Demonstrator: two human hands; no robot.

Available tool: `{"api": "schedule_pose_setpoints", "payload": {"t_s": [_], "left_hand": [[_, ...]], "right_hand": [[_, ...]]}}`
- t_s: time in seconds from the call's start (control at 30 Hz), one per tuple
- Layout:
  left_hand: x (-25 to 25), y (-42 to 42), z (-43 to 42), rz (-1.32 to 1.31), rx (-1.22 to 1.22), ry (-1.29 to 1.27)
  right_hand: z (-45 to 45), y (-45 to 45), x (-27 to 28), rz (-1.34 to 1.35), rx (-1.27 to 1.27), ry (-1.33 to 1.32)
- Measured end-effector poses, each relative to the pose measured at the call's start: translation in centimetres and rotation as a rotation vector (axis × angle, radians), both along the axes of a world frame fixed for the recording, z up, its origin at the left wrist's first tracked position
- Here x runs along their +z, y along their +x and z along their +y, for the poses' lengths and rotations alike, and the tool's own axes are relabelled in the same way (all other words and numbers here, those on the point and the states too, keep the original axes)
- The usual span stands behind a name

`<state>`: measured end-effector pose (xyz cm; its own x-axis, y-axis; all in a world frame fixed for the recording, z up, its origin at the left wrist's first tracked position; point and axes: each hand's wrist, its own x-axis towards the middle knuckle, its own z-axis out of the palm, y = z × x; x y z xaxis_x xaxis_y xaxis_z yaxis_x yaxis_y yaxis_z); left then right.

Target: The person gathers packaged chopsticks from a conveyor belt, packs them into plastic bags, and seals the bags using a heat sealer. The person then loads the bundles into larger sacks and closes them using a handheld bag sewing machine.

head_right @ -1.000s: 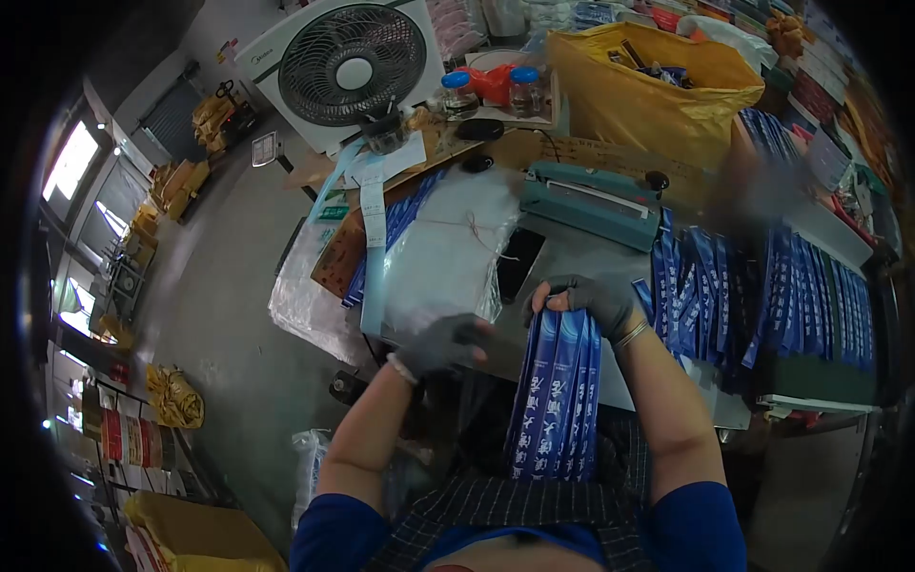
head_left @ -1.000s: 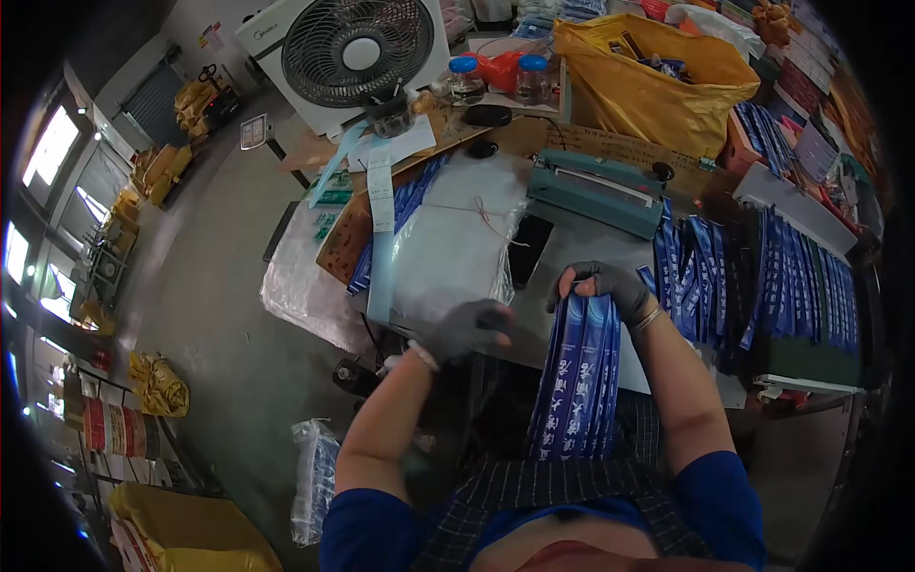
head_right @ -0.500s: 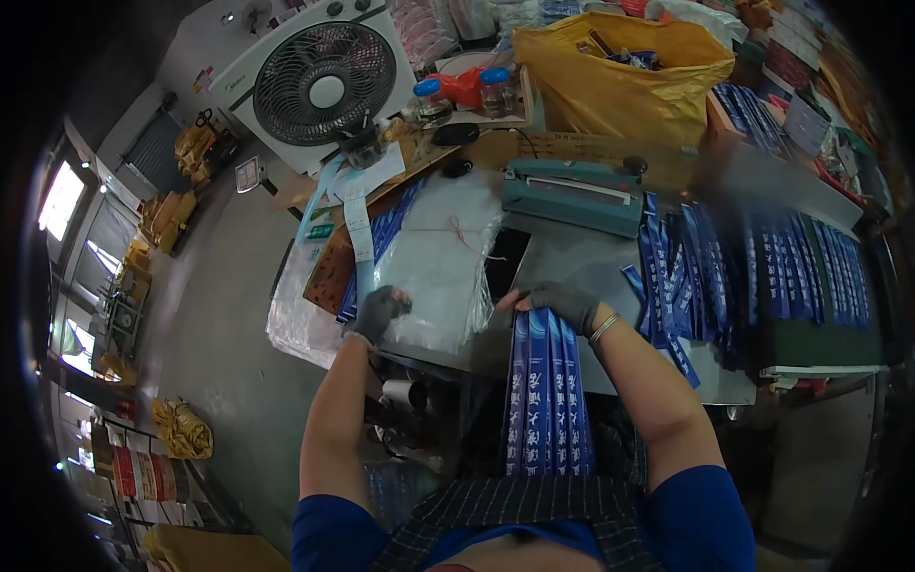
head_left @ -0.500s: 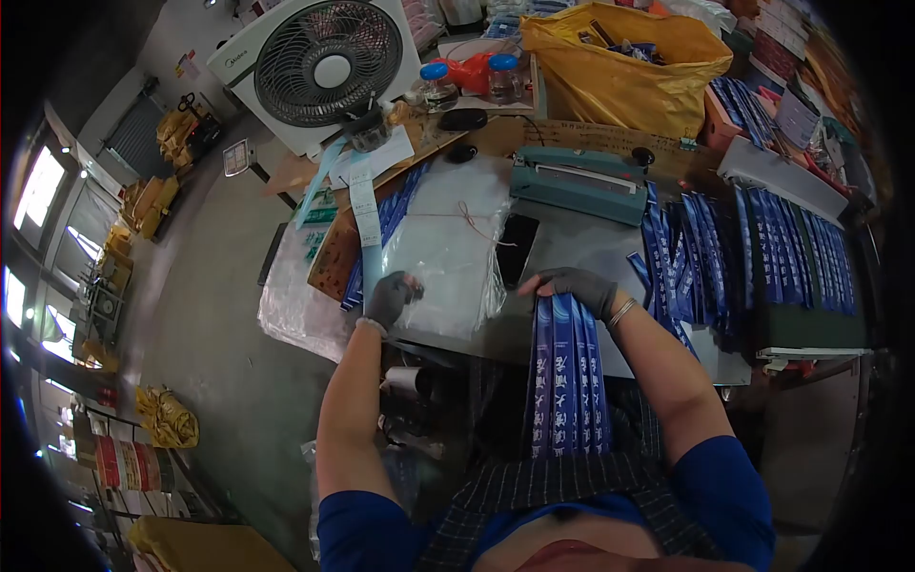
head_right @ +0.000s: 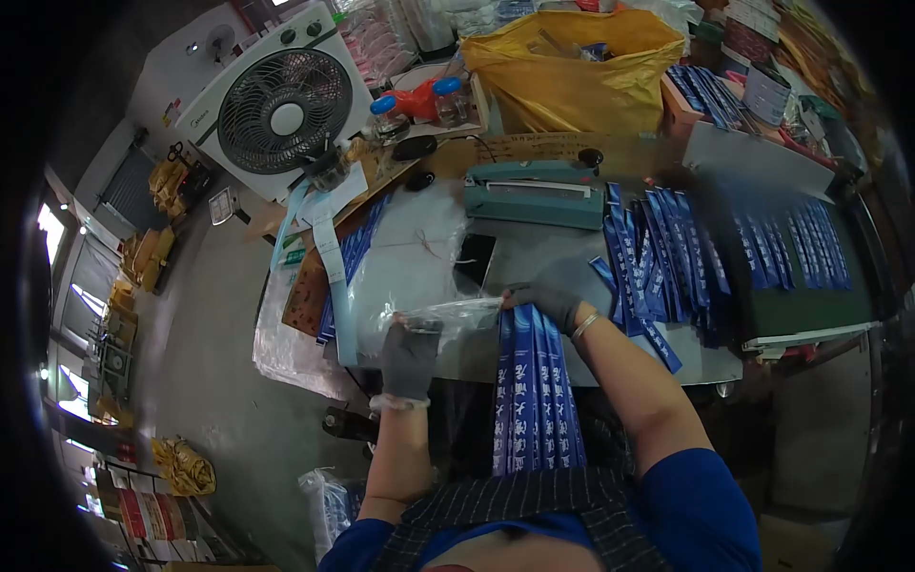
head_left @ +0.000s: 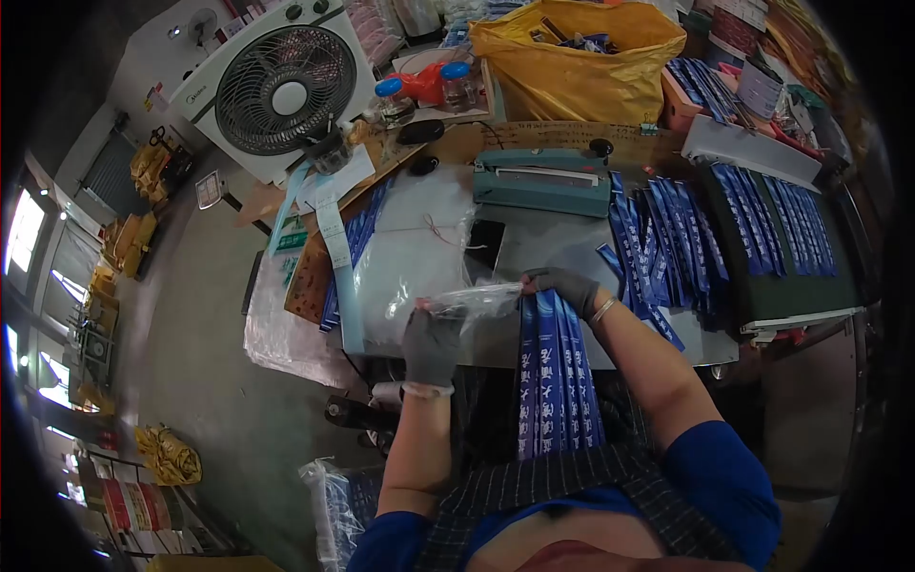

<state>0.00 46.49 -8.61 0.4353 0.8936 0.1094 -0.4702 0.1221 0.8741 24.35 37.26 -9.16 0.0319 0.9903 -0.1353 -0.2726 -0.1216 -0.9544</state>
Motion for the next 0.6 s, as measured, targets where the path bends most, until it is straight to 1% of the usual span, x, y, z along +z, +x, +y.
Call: {"api": "schedule_pose_setpoints", "payload": {"t_s": [0.03, 0.07, 0.1, 0.13, 0.17, 0.2, 0.23, 0.27, 0.3, 0.33, 0.37, 0.4, 0.47, 0.5, 0.53, 0.57, 0.6], "left_hand": [[-1.7, -0.7, 2.3, 0.364, 0.125, 0.35], [-4.4, -0.3, 4.6, 0.494, 0.337, 0.537], [-3.1, 0.7, 4.7, 0.496, 0.335, 0.534], [-0.4, 1.9, 4.3, 0.313, 0.249, 0.038], [2.4, 2.9, 3.3, 0.12, 0.155, -0.452], [4.5, 4.7, 0.6, 0.168, 0.231, -0.244], [6.2, 5.9, -1.9, 0.227, 0.241, 0.111], [6.8, 6.6, -3.9, 0.278, 0.247, 0.467], [5.8, 6.5, -5.7, 0.45, 0.313, 0.656], [6.8, 6.2, -7.4, 0.468, 0.261, 0.823], [8.0, 5.8, -8.6, 0.486, 0.208, 0.988], [7.8, 5.6, -8.5, 0.471, 0.133, 1.008], [6.1, 4.1, -7.4, 0.472, -0.082, 1.201], [6.2, 2.4, -7.7, 0.539, -0.285, 1.3], [5.6, 1.2, -8.6, 0.508, -0.401, 1.373], [4.8, 0.1, -9.9, 0.476, -0.515, 1.442], [3.4, -1.0, -11.4, 0.424, -0.629, 1.372]], "right_hand": [[-0.7, 0.7, 0.2, -0.07, 0.0, 0.014], [-1.7, 0.2, 3.2, 0.078, 0.063, 0.059], [-2.3, 0.1, 5.6, 0.072, 0.083, 0.052], [-2.7, 0.1, 7.3, 0.07, 0.1, 0.044], [-2.3, -0.3, 8.2, 0.006, 0.126, 0.063], [-1.8, -0.6, 8.8, -0.102, 0.164, 0.109], [-1.4, -1.1, 9.6, -0.213, 0.2, 0.157], [-1.5, -2.5, 12.3, -0.312, 0.179, 0.134], [0.1, -1.2, 8.0, -0.472, 0.165, 0.249], [1.6, 0.0, 3.7, -0.63, 0.152, 0.361], [0.2, -2.1, 6.1, -0.337, -0.07, 0.18], [-0.5, -2.5, 5.0, -0.339, -0.064, 0.178], [-2.8, -3.2, 1.5, -0.328, -0.38, 0.043], [-5.8, -5.4, 1.3, -0.257, -0.484, 0.157], [-9.6, -7.5, 0.7, -0.184, -0.581, 0.274], [-13.7, -6.7, -3.2, -0.984, -0.35, 0.323], [-17.2, -8.3, -1.5, -0.068, -0.215, -0.045]]}}
